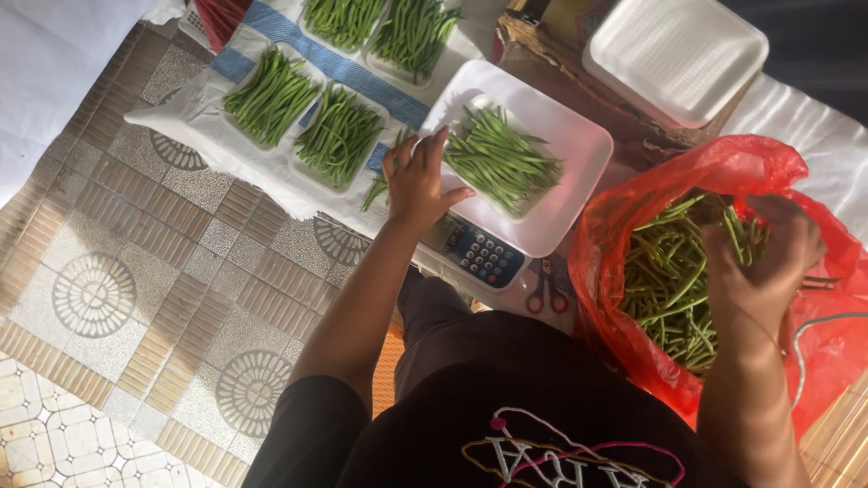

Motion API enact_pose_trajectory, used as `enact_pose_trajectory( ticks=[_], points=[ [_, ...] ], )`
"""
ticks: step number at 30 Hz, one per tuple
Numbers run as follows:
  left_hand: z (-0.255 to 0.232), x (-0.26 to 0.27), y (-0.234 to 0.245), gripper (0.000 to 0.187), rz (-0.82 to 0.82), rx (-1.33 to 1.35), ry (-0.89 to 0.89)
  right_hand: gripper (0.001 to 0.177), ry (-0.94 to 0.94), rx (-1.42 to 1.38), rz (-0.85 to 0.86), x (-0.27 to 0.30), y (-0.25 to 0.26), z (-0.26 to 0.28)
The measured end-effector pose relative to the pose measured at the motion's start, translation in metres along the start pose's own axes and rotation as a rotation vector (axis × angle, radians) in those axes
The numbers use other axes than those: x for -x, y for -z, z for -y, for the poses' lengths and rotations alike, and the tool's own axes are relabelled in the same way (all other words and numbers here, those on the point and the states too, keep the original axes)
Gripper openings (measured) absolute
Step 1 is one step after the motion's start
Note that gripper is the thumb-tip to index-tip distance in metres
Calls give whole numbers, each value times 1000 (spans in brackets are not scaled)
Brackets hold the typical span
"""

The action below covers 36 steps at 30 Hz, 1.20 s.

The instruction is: Sorting and arranging green beans from a plastic bag into styrofoam trays for packaging.

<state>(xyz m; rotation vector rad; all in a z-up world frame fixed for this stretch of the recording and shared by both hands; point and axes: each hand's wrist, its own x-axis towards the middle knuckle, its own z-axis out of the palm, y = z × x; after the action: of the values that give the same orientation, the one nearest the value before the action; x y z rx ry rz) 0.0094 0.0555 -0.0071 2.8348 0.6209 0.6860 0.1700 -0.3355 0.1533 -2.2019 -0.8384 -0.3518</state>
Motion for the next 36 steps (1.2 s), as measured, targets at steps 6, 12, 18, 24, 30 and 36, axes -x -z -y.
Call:
enact_pose_trajectory(
  ticks=[6, 12, 18, 24, 30, 36],
  points=[
    [-17, 4, 4, 115, -13, -128, 49, 43, -225, 43, -118, 28, 35, -27],
    [-28, 2, 3, 121, -138, -233, 45, 40, -188, 64, -118, 36, 42, -38],
    [-14, -6, 22, 113, 72, 14, 262, 48, 11, 159, -151, 42, 35, -48],
    [-11, 4, 64, 83, -153, 245, 416, 53, 20, 178, -164, 44, 37, -53],
    [-4, 18, 67, 60, -166, 243, 436, 51, 2, 150, -195, 44, 36, -51],
    [0, 28, 57, 54, -170, 248, 476, 50, -13, 126, -207, 42, 33, -61]
  ],
)
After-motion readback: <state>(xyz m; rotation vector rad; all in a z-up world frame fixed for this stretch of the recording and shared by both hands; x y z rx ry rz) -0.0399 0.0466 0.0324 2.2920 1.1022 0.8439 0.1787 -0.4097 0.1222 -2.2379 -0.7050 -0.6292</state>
